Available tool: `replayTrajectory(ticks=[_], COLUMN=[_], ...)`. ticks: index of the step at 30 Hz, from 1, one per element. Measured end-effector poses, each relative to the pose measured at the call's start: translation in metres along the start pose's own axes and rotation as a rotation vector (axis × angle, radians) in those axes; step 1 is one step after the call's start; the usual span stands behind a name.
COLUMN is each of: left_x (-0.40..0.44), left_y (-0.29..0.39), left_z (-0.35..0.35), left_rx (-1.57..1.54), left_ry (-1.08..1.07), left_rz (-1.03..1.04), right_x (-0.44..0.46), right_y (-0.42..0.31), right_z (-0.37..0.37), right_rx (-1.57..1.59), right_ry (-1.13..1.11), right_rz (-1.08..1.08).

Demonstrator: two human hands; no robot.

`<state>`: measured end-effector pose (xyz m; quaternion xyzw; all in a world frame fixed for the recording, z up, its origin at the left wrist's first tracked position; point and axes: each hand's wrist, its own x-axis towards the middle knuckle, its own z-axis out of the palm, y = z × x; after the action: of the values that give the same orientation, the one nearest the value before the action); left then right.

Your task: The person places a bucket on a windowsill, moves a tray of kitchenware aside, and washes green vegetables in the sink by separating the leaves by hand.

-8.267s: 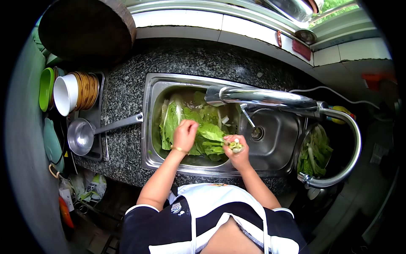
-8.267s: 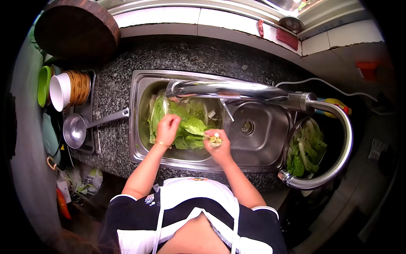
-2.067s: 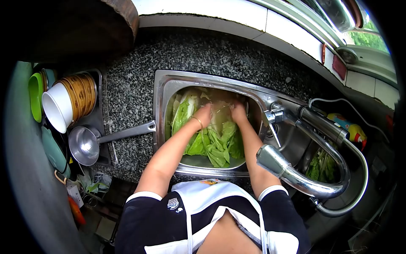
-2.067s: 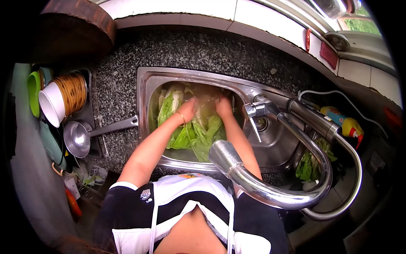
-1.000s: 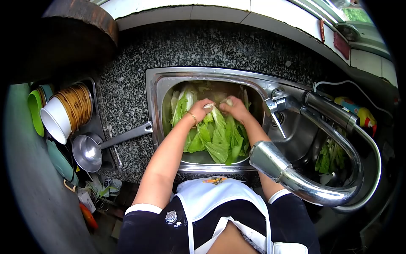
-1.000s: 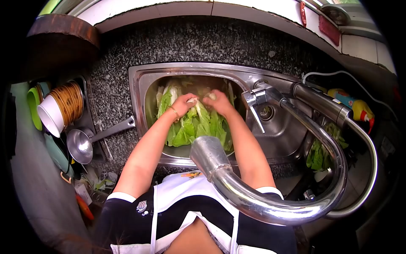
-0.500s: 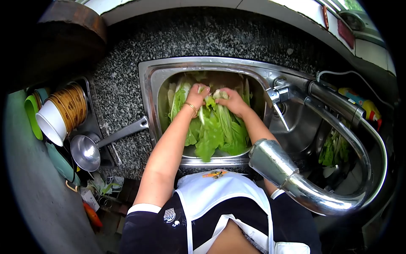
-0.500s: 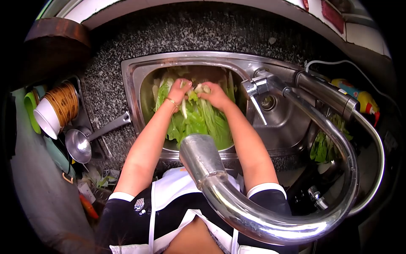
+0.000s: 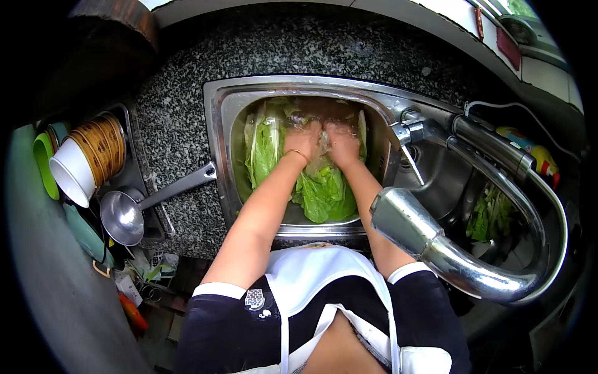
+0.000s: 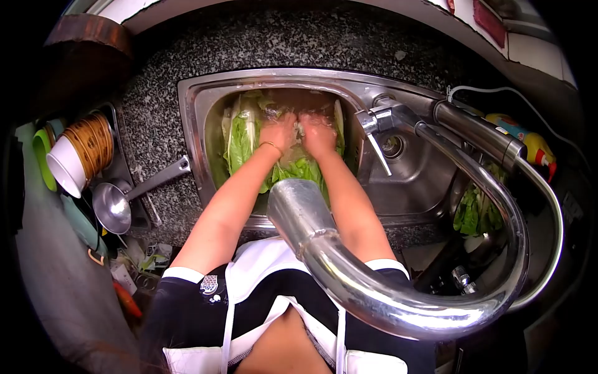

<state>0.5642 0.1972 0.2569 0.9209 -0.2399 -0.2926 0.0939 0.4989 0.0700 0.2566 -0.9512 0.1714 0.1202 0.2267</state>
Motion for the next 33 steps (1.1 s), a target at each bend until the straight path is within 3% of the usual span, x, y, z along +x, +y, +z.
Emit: replayTrajectory(ticks=[1,2,3,5,6,7,10,12,15,16,18,19,21,23,27,29,33], left_x=[-0.004,-0.007,-0.01,-0.015,-0.017,-0.025,-0.058,-0.082,-0.11,-0.11,-0.108,-0.106,-0.094,-0.074,-0.052,-0.058,-0.072], left_y=[0.001,0.001,-0.001,-0.002,0.0,0.003,0.022,0.037,0.05,0.05,0.045,0.043,0.038,0.03,0.001,-0.004,-0.015], left_z=[-0.013,-0.028,-0.037,-0.053,-0.067,-0.085,-0.149,-0.188,-0.225,-0.23,-0.236,-0.232,-0.201,-0.152,-0.053,-0.043,-0.028], left_rx=[-0.031,-0.121,-0.112,-0.635,-0.773,-0.776,-0.969,-1.072,-1.011,-1.011,-0.709,-0.571,-0.427,-0.332,-0.49,-0.473,-0.377], left_ry=[-0.052,-0.104,-0.102,0.226,0.282,0.286,0.413,0.591,0.74,0.745,0.945,0.981,0.943,0.829,0.651,0.548,0.366], left_rz=[-0.006,-0.096,-0.098,-0.104,-0.075,-0.073,0.041,0.187,0.38,0.381,0.681,0.667,0.621,0.521,0.403,0.401,0.344], right_x=[0.001,0.011,0.013,0.017,0.012,0.005,-0.021,-0.04,-0.061,-0.067,-0.07,-0.067,-0.041,-0.03,-0.023,-0.027,-0.023], right_y=[-0.001,0.002,-0.002,-0.011,-0.015,-0.025,-0.056,-0.068,-0.088,-0.094,-0.101,-0.101,-0.088,-0.065,-0.027,-0.025,-0.02], right_z=[-0.004,0.012,0.004,-0.039,-0.055,-0.079,-0.152,-0.182,-0.233,-0.237,-0.237,-0.236,-0.209,-0.148,-0.042,-0.031,-0.002], right_rx=[-0.064,-0.055,-0.046,1.09,1.182,1.179,1.058,1.09,1.014,1.013,0.989,0.981,0.409,0.346,0.222,-0.057,-0.002], right_ry=[-0.039,-0.119,-0.117,-0.06,-0.052,-0.05,0.02,0.035,0.13,0.13,0.163,0.173,0.327,0.313,0.16,0.005,-0.069], right_rz=[0.099,0.431,0.429,0.448,0.348,0.343,0.004,-0.111,-0.374,-0.379,-0.318,-0.298,-0.649,-0.708,-0.716,-0.734,-0.926])
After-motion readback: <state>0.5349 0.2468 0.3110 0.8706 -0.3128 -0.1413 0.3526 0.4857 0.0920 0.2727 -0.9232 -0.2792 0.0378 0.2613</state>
